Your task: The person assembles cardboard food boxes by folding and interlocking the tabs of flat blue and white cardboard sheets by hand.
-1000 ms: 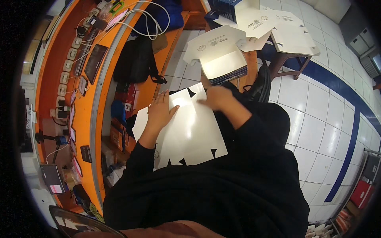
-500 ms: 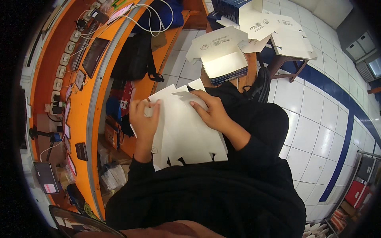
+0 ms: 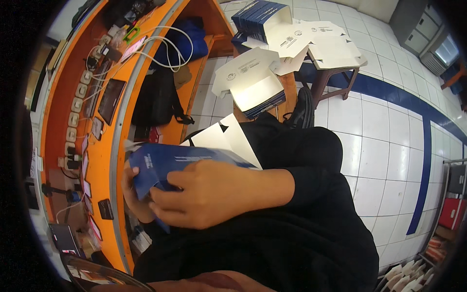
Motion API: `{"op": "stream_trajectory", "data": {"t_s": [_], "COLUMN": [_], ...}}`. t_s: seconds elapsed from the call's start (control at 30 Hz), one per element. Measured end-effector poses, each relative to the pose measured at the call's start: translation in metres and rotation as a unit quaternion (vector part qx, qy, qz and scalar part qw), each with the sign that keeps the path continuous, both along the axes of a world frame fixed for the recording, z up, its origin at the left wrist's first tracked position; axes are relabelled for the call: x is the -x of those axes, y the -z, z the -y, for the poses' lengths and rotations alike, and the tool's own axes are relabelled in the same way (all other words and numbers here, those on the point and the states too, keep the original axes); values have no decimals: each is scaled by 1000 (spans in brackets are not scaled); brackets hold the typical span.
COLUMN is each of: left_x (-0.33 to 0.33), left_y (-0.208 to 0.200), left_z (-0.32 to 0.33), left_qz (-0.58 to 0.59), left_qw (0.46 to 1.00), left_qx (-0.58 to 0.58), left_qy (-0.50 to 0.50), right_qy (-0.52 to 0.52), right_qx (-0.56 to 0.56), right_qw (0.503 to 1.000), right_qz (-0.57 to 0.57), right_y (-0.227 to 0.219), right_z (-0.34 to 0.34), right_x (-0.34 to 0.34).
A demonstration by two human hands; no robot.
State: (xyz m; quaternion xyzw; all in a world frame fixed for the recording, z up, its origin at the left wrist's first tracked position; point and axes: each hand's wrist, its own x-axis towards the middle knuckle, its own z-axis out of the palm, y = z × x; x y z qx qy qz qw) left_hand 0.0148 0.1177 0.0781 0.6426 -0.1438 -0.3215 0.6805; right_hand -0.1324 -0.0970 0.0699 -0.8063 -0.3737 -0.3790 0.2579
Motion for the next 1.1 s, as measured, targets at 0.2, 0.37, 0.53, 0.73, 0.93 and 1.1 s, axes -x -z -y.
{"op": "stream_trajectory", "data": {"t_s": [0.2,0.37,0.53,0.73,0.93,1.1], "left_x": [3,1,14,30,49,22], "left_y": [28,25,32,36,37,39], "left_z": [13,49,82,97,122,91], "left_qz": [155,270,378,347,213,273], "left_qw": [971,941,909,923,949,954], "left_qx": [179,201,160,161,230,-57], "left_qy": [-34,-46,-70,-31,26,114], "right_qy": [85,171,219,255,292,130], "right_qx": [-323,-131,-180,-227,-280,-397], "right_qw": [932,971,948,920,906,903], "right_qz": [139,105,142,195,125,-98], "right_y": [24,34,50,77,83,71], "right_z": [14,31,40,37,12,41], "right_x": [-16,-25,-37,-49,-48,-47]}}
